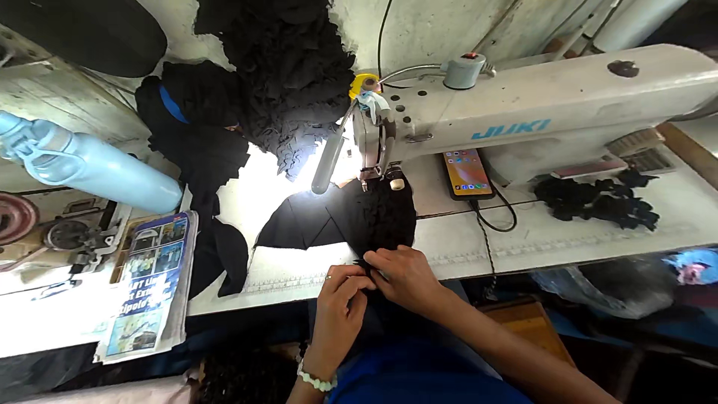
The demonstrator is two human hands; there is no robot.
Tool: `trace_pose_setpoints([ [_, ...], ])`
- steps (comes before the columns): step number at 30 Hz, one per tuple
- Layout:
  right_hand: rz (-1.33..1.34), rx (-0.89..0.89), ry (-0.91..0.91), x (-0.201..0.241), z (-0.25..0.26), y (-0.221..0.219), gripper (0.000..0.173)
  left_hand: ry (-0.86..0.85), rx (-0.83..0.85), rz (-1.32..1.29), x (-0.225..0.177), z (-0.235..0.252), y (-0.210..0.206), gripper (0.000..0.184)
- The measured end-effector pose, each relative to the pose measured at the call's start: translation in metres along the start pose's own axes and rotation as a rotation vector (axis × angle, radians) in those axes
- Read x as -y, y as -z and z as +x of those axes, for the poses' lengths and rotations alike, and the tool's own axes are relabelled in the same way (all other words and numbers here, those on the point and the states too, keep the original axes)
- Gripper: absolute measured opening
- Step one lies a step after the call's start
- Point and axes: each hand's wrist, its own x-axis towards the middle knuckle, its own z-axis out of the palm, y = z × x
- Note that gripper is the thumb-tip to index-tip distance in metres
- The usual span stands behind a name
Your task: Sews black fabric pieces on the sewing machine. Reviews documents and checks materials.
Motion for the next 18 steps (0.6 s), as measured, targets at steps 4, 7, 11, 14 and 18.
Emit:
trace_pose_setpoints([
  [4,0.019,0.042,0.009,-0.002,0.001,0.001,0.013,0.006,-0.005,0.001,0.001,-0.003,0.005,0.017],
  [7,0.026,0.068,-0.002,-0.003,0.002,0.004,0.016,0.009,-0.012,-0.009,0.002,-0.004,0.007,0.017],
  [11,0.03,0.065,0.024,-0.001,0.0,0.0,0.013,-0.003,-0.005,-0.006,0.001,-0.004,0.006,0.017],
  [14,0.029,0.058,0.02,-0.001,-0.002,0.001,0.016,-0.03,0.026,-0.027,0.001,-0.004,0.006,0.016],
  [18,0.02,0.057,-0.055,-0.007,-0.003,0.01,0.028,-0.066,0.299,-0.232,-0.002,-0.001,0.016,0.023],
])
